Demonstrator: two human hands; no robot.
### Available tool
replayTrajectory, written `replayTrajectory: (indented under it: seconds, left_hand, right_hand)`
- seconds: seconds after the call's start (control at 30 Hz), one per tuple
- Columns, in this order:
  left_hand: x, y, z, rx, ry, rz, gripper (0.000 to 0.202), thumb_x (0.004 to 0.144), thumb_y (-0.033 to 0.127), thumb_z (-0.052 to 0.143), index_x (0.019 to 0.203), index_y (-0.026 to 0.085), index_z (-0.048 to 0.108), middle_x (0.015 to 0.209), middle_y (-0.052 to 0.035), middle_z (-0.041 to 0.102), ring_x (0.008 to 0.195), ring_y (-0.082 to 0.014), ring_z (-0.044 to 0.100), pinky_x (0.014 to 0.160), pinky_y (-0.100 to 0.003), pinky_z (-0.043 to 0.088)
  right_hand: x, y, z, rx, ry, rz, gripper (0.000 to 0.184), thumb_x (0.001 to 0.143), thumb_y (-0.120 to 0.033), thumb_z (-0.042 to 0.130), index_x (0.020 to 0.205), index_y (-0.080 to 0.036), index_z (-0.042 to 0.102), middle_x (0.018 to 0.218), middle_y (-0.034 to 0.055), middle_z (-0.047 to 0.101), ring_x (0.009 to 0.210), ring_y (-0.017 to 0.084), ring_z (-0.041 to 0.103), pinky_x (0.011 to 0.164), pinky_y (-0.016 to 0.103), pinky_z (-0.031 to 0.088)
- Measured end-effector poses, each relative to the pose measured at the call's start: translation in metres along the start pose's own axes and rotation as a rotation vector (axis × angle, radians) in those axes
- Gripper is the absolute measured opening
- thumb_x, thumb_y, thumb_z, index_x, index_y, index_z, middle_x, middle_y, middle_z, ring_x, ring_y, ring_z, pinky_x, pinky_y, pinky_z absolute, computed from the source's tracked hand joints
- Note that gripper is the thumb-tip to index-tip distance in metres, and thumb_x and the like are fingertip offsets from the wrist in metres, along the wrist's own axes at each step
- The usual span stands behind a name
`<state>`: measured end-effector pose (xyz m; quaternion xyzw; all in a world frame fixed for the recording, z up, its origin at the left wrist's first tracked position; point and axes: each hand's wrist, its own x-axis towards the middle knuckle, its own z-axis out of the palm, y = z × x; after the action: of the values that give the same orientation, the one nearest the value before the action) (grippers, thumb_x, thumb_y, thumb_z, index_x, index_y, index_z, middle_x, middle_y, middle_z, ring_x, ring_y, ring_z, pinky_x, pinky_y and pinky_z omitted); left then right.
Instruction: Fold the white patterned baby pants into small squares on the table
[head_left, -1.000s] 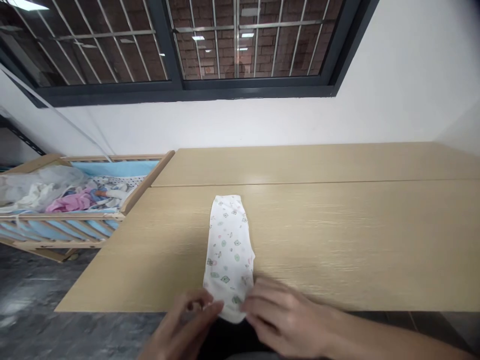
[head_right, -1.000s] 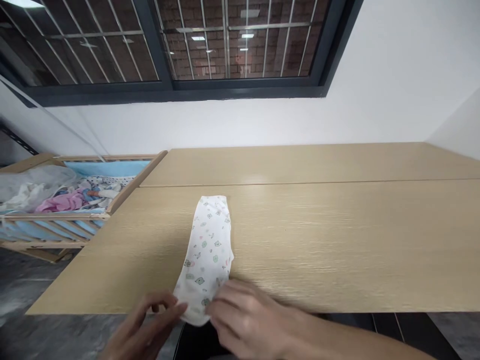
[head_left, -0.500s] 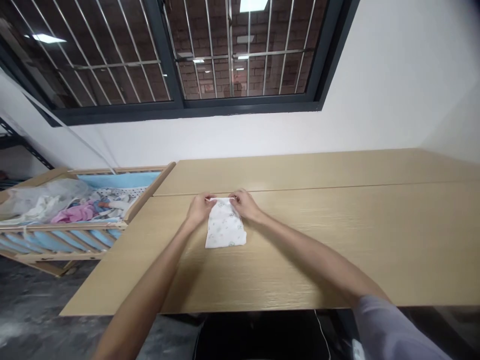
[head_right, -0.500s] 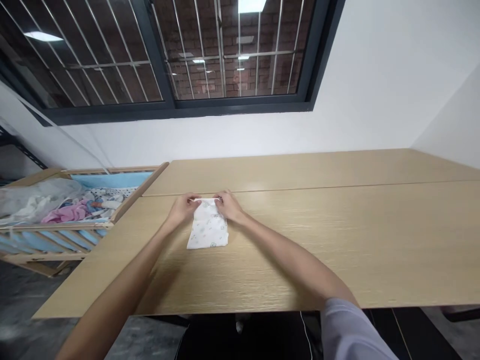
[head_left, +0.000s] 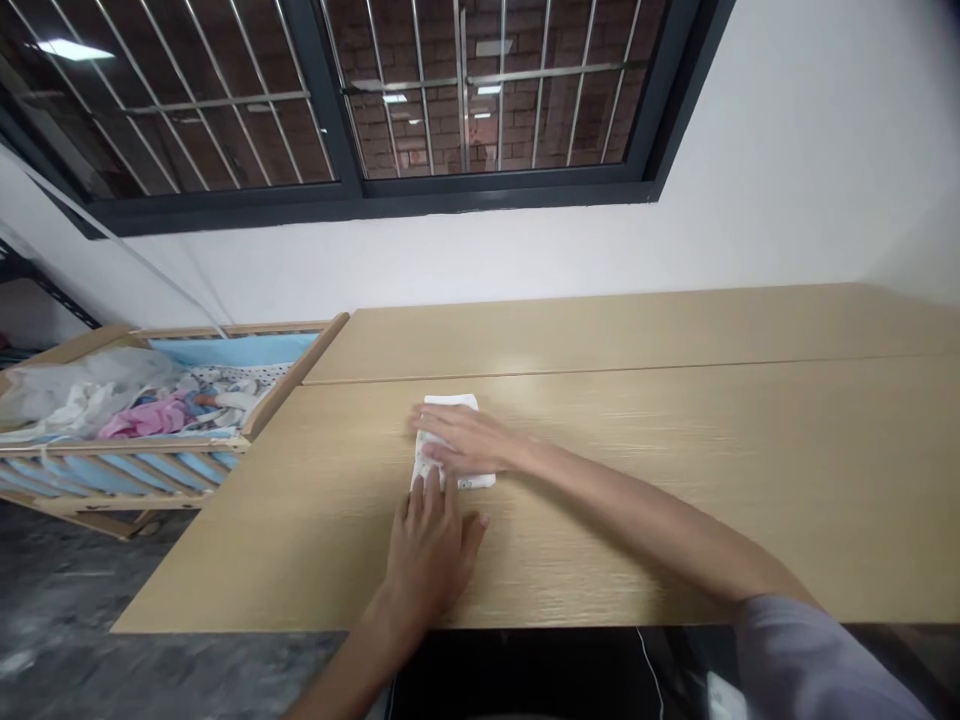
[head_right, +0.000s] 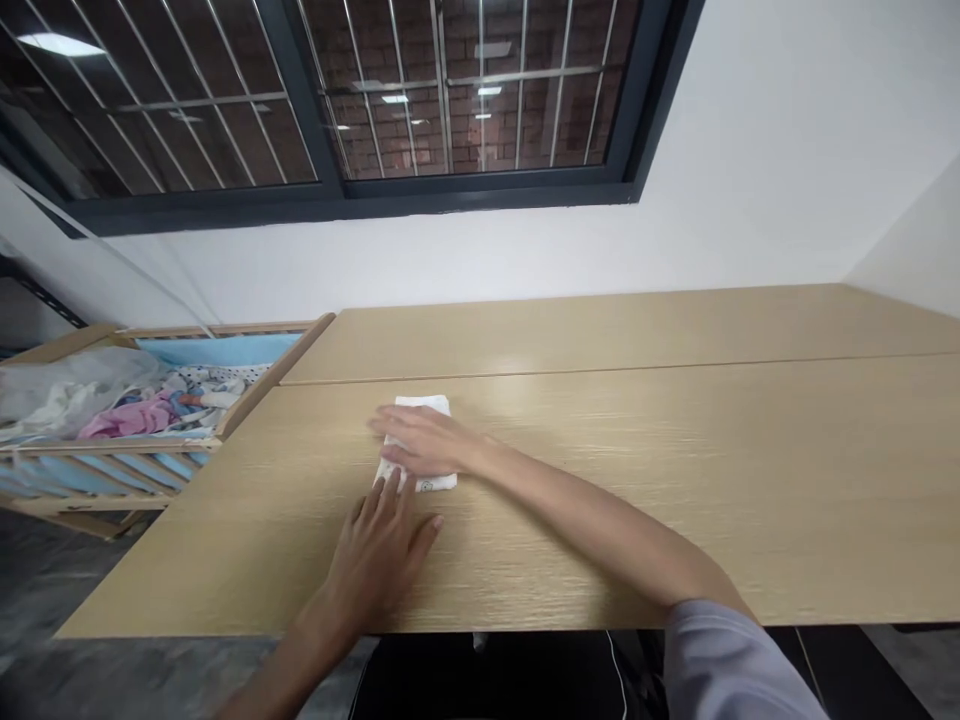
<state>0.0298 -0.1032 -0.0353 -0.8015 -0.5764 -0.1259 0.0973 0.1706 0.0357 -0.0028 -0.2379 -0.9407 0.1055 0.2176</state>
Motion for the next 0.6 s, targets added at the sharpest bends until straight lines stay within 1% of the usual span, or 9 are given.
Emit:
replayTrajectory:
  seconds: [0.07, 0.1, 0.17, 0.23, 0.33, 0.43, 0.53, 0.6]
  left_hand:
    - [-0.009, 0.007, 0.007, 0.029, -0.055, -0.02, 0.053, 0.098, 0.043, 0.05, 0.136, 0.007, 0.056, 0.14, -0.0252, 0.057, 0.134, -0.0414, 0.05, 0.1, -0.053, 0.049]
    - [-0.01, 0.009, 0.01, 0.041, -0.075, -0.029, 0.053, 0.098, 0.043, 0.05, 0.135, 0.006, 0.056, 0.14, -0.0259, 0.057, 0.135, -0.0421, 0.049, 0.1, -0.053, 0.049]
    - [-0.01, 0.009, 0.013, 0.065, -0.097, -0.038, 0.056, 0.097, 0.043, 0.052, 0.137, 0.004, 0.056, 0.142, -0.0271, 0.055, 0.135, -0.043, 0.049, 0.1, -0.052, 0.049]
    - [-0.009, 0.007, 0.014, 0.083, -0.108, -0.035, 0.057, 0.097, 0.042, 0.053, 0.14, 0.005, 0.054, 0.145, -0.0274, 0.053, 0.133, -0.0425, 0.051, 0.102, -0.052, 0.048]
    - [-0.009, 0.003, 0.013, 0.096, -0.127, -0.016, 0.056, 0.097, 0.039, 0.053, 0.143, 0.007, 0.052, 0.147, -0.0263, 0.051, 0.132, -0.0414, 0.052, 0.104, -0.052, 0.047]
    - [-0.01, 0.003, 0.013, 0.099, -0.145, -0.019, 0.057, 0.097, 0.039, 0.052, 0.144, 0.007, 0.051, 0.148, -0.0258, 0.05, 0.133, -0.0424, 0.052, 0.104, -0.053, 0.048]
    - [-0.009, 0.004, 0.013, 0.074, -0.148, -0.019, 0.057, 0.096, 0.041, 0.053, 0.143, 0.008, 0.052, 0.147, -0.0259, 0.051, 0.132, -0.0426, 0.052, 0.104, -0.053, 0.048]
    - [-0.008, 0.002, 0.011, 0.056, -0.15, -0.016, 0.057, 0.096, 0.042, 0.054, 0.142, 0.008, 0.052, 0.147, -0.026, 0.052, 0.132, -0.0425, 0.053, 0.104, -0.054, 0.048]
  right_hand:
    - [0.001, -0.004, 0.015, 0.037, -0.123, -0.097, 0.054, 0.107, -0.044, 0.033, 0.153, -0.019, 0.04, 0.163, 0.0128, 0.034, 0.151, 0.024, 0.03, 0.121, 0.043, 0.026]
    - [0.001, -0.001, 0.024, 0.053, -0.178, -0.103, 0.055, 0.107, -0.044, 0.031, 0.155, -0.018, 0.038, 0.164, 0.0125, 0.031, 0.152, 0.024, 0.027, 0.122, 0.043, 0.023]
    - [0.002, 0.013, 0.037, 0.072, -0.269, -0.058, 0.059, 0.107, -0.048, 0.03, 0.158, -0.017, 0.033, 0.165, 0.0118, 0.026, 0.154, 0.024, 0.021, 0.124, 0.044, 0.019]
    - [0.005, 0.035, 0.042, 0.062, -0.319, 0.003, 0.064, 0.105, -0.052, 0.031, 0.159, -0.018, 0.03, 0.166, 0.01, 0.022, 0.155, 0.025, 0.017, 0.126, 0.045, 0.013]
    - [0.011, 0.069, 0.038, 0.02, -0.316, 0.046, 0.066, 0.104, -0.054, 0.03, 0.161, -0.021, 0.026, 0.167, 0.006, 0.018, 0.156, 0.024, 0.012, 0.127, 0.045, 0.007]
    - [0.018, 0.093, 0.033, -0.027, -0.29, 0.071, 0.065, 0.105, -0.052, 0.025, 0.162, -0.02, 0.02, 0.168, 0.0047, 0.012, 0.156, 0.023, 0.008, 0.127, 0.045, 0.004]
    - [0.022, 0.105, 0.034, -0.049, -0.275, 0.088, 0.066, 0.106, -0.051, 0.024, 0.162, -0.018, 0.017, 0.168, 0.0058, 0.009, 0.156, 0.022, 0.005, 0.127, 0.044, 0.003]
    - [0.022, 0.104, 0.033, -0.039, -0.266, 0.094, 0.065, 0.106, -0.051, 0.025, 0.162, -0.019, 0.018, 0.168, 0.0058, 0.011, 0.156, 0.022, 0.006, 0.127, 0.044, 0.004]
